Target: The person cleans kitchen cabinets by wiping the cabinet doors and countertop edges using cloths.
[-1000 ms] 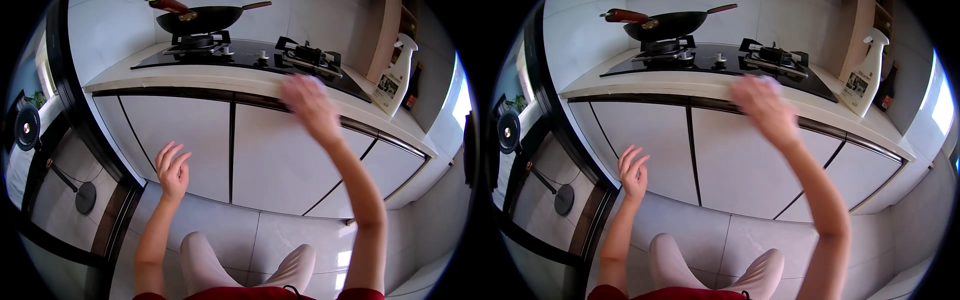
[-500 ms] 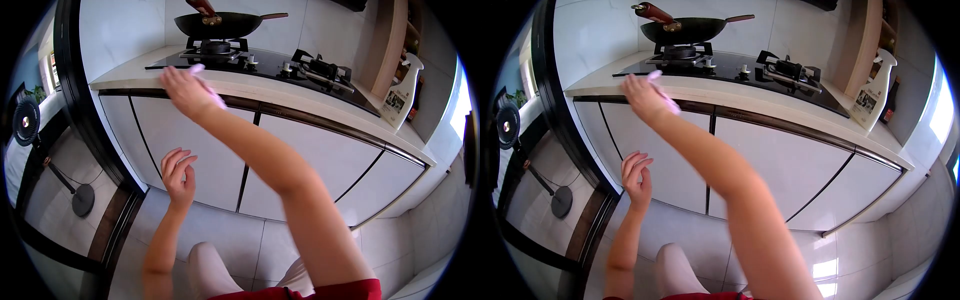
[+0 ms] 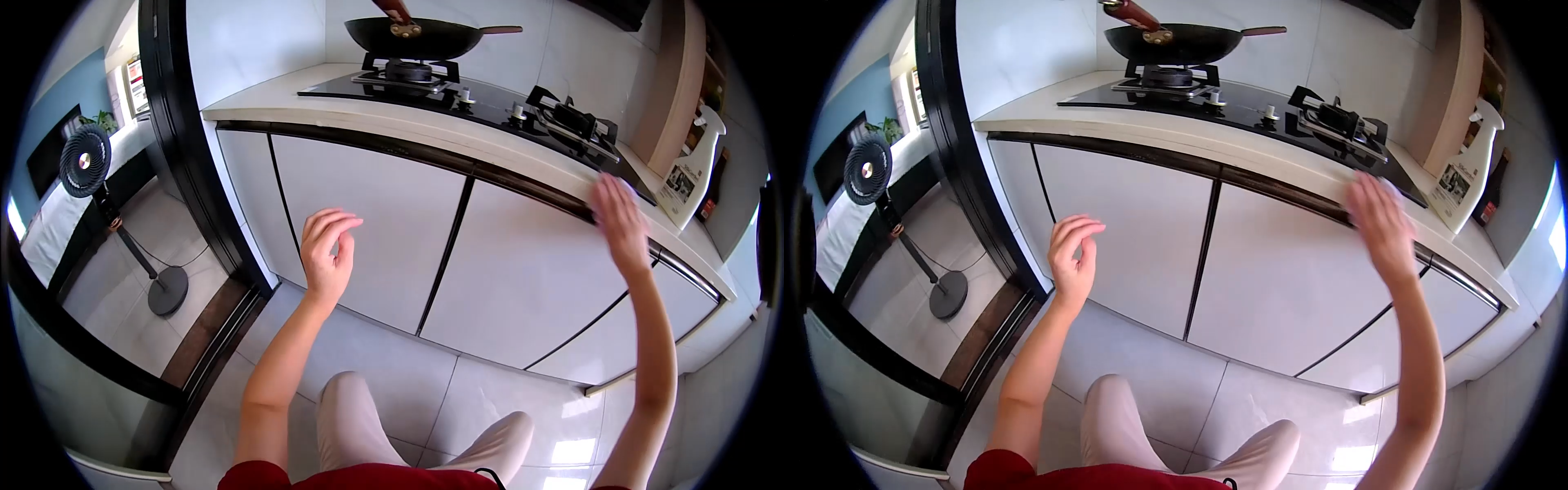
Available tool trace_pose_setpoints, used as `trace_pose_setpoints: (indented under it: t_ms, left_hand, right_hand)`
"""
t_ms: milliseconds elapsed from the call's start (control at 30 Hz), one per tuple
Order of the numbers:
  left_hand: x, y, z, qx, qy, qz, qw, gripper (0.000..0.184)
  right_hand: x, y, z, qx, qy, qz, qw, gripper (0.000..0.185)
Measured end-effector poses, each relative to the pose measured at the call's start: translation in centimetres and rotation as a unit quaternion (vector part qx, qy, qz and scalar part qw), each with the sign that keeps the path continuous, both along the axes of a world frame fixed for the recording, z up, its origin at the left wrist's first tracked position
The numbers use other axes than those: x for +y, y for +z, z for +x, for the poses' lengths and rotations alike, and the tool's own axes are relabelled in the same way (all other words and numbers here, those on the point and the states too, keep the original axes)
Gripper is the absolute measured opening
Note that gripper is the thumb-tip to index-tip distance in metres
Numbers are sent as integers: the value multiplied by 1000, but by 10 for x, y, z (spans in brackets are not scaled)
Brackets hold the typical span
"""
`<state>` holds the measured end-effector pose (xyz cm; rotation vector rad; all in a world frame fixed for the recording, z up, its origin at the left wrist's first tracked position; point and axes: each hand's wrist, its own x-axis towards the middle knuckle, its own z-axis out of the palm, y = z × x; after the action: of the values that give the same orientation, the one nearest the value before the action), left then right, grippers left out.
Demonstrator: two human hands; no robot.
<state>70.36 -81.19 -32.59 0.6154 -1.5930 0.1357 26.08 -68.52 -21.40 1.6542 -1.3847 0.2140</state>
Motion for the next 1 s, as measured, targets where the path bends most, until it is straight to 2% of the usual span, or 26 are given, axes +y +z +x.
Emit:
trace_pose_setpoints:
  t_ms: [33, 67, 133, 167, 233, 267, 300, 333, 367, 400, 467, 533, 600, 667, 733, 767, 833, 867, 900, 933, 1000]
  left_hand:
    - [-2, -6, 8, -2, 5, 0, 1000, 26]
    - [-2, -12, 16, -3, 10, 2, 1000, 27]
    - [-1, -23, 33, -1, 16, 4, 1000, 27]
    - [0, -29, 40, 2, 21, 17, 1000, 26]
    - [-2, -43, 55, 10, 32, 34, 999, 25]
    - [-2, -47, 61, 12, 33, 33, 999, 25]
    - [0, -51, 66, 26, 38, 46, 998, 25]
    - [3, -56, 72, 37, 42, 61, 997, 24]
    - [4, -62, 76, 33, 51, 60, 996, 24]
    - [6, -65, 78, 35, 53, 61, 996, 24]
    - [10, -69, 78, 53, 51, 79, 994, 23]
    - [5, -66, 71, 64, 49, 94, 992, 23]
    - [-12, -44, 61, 73, 32, 155, 985, 20]
    - [-49, 0, 32, 280, -137, 185, 932, 27]
    - [-86, 45, 22, 292, -185, 190, 919, 34]
    - [-103, 59, 20, 307, -181, 190, 915, 34]
    - [-118, 76, 13, 320, -178, 187, 912, 34]
    - [-120, 82, 7, 262, -99, 164, 946, 32]
    - [-124, 85, 3, 204, -19, 142, 969, 30]
    - [-132, 87, 0, 207, -20, 140, 968, 30]
    - [-150, 87, 2, 189, 51, 39, 980, 26]
  right_hand:
    - [17, 0, -20, 51, -20, -14, 998, 62]
    - [19, -1, -36, 82, 16, -37, 996, 64]
    - [4, -2, -18, 71, 7, -15, 997, 64]
    - [-16, -5, 1, 23, 2, 23, 999, 63]
    - [-70, 0, 78, 84, 49, 26, 995, 68]
    - [-97, 5, 127, 161, -7, 21, 987, 70]
    - [-126, 7, 174, 178, -5, 22, 984, 75]
    - [-158, 6, 215, 225, 12, -30, 974, 81]
    - [-175, 13, 260, 346, -67, -61, 934, 82]
    - [-196, 14, 300, 351, -61, -49, 933, 82]
    - [-257, 6, 363, 212, 61, -35, 975, 73]
    - [-312, -3, 416, 112, 118, -35, 986, 65]
    - [-325, 2, 433, 83, 144, -21, 986, 62]
    - [-325, 4, 427, 56, 163, 1, 985, 58]
    - [-321, 10, 413, 59, 222, -2, 973, 58]
    - [-318, 15, 408, -5, 250, 33, 968, 61]
    - [-305, 26, 387, -16, 226, 44, 973, 62]
    - [-297, 31, 376, -27, 199, 60, 978, 63]
    - [-292, 33, 365, 17, 170, 45, 984, 59]
    - [-287, 32, 361, 21, 170, 43, 984, 59]
    - [-279, 28, 355, 98, 131, -52, 985, 56]
